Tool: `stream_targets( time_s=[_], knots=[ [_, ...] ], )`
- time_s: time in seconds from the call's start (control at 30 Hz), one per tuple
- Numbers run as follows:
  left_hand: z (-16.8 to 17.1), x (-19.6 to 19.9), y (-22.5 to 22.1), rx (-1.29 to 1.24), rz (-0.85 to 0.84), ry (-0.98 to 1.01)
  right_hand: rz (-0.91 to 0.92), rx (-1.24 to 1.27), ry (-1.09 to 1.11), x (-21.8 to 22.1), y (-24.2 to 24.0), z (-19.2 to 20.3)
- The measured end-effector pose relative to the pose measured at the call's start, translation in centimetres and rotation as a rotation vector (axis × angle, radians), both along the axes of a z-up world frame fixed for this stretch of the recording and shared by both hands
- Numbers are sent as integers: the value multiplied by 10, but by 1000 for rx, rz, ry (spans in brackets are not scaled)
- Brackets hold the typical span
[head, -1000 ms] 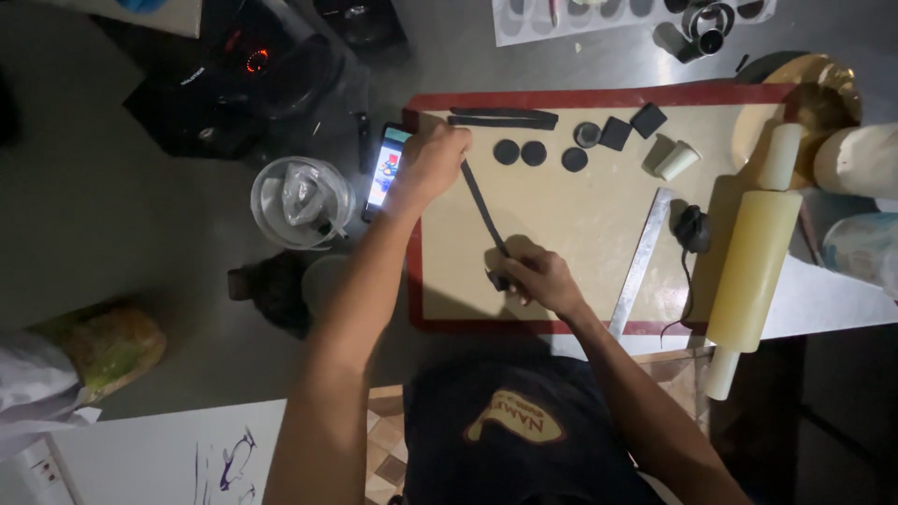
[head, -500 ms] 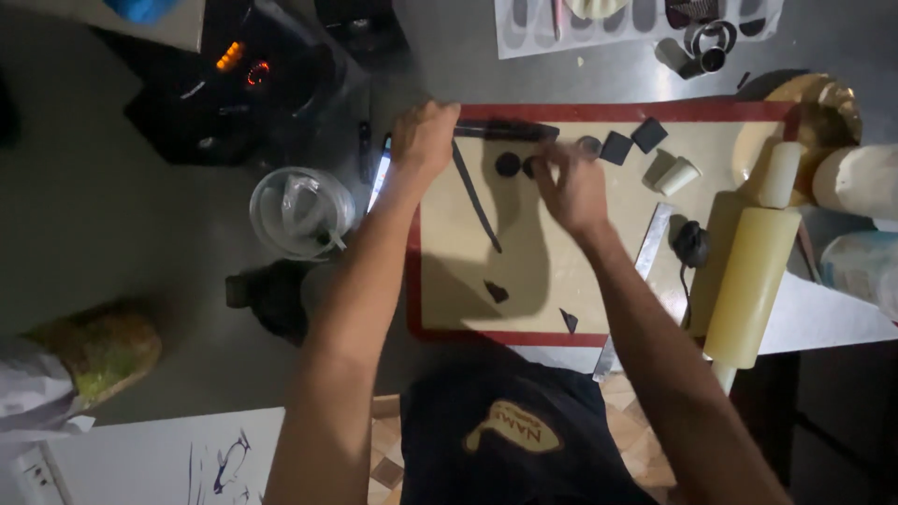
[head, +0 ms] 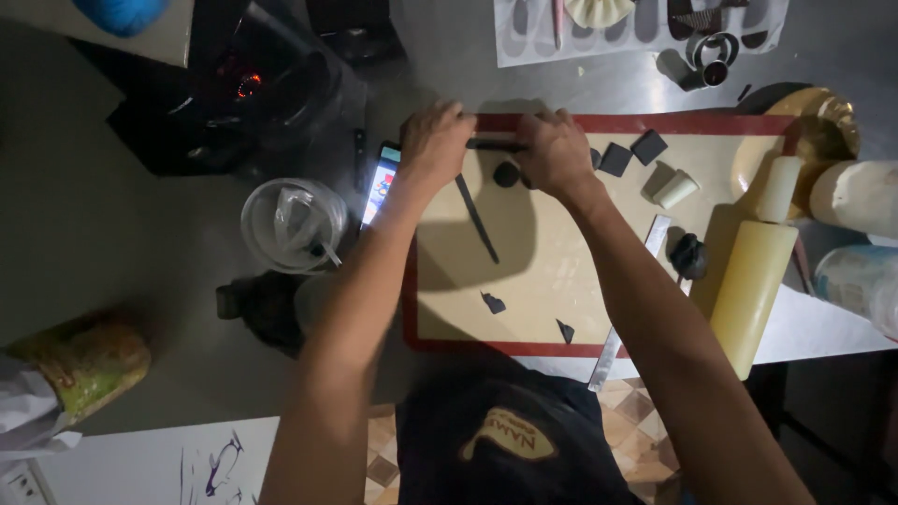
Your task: Shaping and cutting black fondant or dough using tools on a mat.
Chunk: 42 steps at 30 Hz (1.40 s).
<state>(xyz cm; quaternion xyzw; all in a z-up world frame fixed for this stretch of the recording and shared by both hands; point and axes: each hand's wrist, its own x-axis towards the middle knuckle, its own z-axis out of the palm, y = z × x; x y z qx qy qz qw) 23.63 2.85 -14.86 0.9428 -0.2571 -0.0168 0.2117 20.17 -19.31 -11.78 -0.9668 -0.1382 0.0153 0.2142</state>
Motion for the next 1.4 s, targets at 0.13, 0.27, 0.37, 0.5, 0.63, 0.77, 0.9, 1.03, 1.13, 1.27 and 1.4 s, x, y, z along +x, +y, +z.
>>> stream_targets(
  time_s=[0.13,0.27,0.37,0.5,0.63,0.77,0.9,1.03,1.13,1.27,1.4],
  knots=[
    [25,-2,2,-43,2,122,-1,14,2,-6,-1,0],
    [25,4,1,26,-50,180,11,58,3,-7,-7,-8],
    [17,2,-2,-1,-110,32,11,12,-53,-10,-4,-9],
    [19,-3,-3,-77,-131,-91,15,-4,-107,-15,-4,-20],
    [60,-3,-3,-101,-85,177,6,75,19,-10,-5,11],
    [75,-7,-1,-171,-28,365,-54,395,190,-44,-28,47],
    [56,-47,-18,-179,-293,515,-153,555,512,-119,-64,44],
    [8,-107,-47,-227,-291,791,-363,874,841,-190,-83,12],
    [-3,-126,-64,-237,-223,796,-514,440,830,-203,-75,22],
    [19,-126,-62,-274,-145,783,-457,529,572,-206,-63,32],
    [27,-120,-50,-309,-17,800,-340,459,298,-186,-54,42]
  ],
)
